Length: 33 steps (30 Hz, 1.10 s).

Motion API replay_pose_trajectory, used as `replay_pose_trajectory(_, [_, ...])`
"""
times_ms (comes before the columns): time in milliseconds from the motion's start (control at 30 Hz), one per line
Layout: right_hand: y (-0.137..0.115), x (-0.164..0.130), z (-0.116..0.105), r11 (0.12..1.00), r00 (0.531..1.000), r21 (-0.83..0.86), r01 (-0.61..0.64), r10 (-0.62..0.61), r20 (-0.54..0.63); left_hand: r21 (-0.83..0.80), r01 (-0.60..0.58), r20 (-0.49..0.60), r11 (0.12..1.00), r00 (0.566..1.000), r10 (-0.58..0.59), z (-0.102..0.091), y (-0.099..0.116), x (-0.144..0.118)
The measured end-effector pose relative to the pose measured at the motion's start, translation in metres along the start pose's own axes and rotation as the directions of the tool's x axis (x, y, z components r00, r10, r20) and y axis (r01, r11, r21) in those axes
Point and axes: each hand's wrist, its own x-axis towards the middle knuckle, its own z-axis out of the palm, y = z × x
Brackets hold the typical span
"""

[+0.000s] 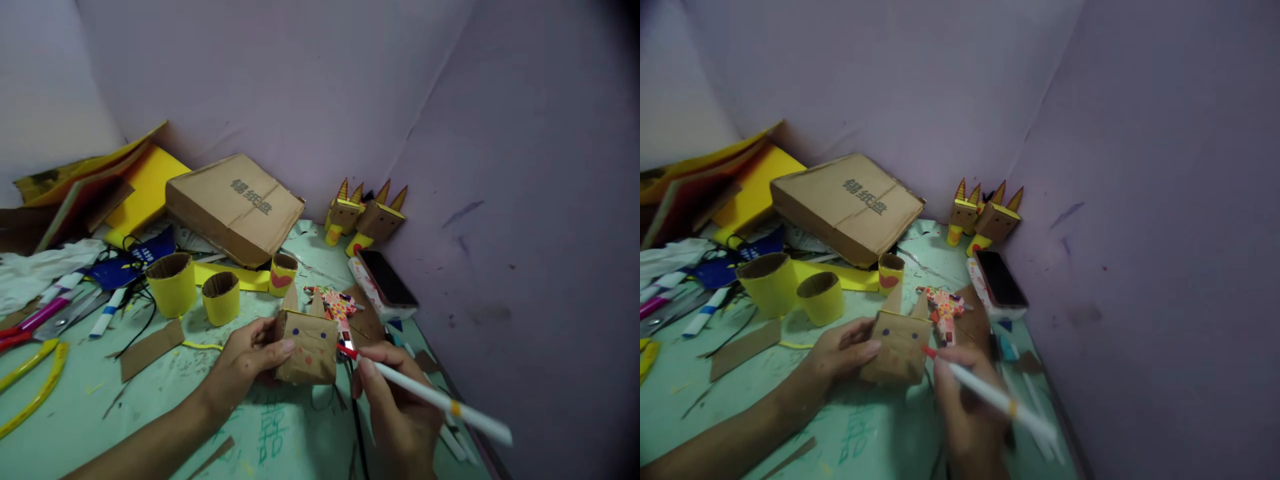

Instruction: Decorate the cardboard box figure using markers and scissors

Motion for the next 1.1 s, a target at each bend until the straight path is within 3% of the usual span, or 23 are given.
replay_pose_trajectory(267, [-0.011, -0.001, 0.013, 0.979, 0.987, -0.128, 0.16, -0.161, 0.005, -0.008, -0.001, 0.003, 1.0, 1.0, 0.001, 0.001, 0.002, -0.001])
replay_pose_trajectory(567, [-0.008, -0.005, 0.018, 0.99, 0.995, -0.108, 0.095, -0.098, -0.015, 0.013, -0.004, 0.017, 1.0, 1.0, 0.004, 0.001, 0.003, -0.002])
replay_pose_trajectory(733, [-0.009, -0.003, 0.019, 0.971, 0.975, -0.104, 0.217, -0.22, -0.016, 0.039, -0.018, -0.001, 0.999, 1.0, 0.018, 0.0, 0.0, 0.001])
replay_pose_trajectory(933, [-0.005, 0.001, 0.014, 0.951, 0.963, -0.15, 0.269, -0.269, 0.017, 0.015, -0.024, 0.006, 1.0, 1.0, 0.023, -0.001, -0.002, 0.001])
replay_pose_trajectory(1100, [0.001, 0.008, 0.01, 0.9, 0.909, -0.133, 0.416, -0.405, 0.102, 0.022, -0.038, -0.006, 0.999, 0.999, 0.038, -0.002, -0.003, 0.002])
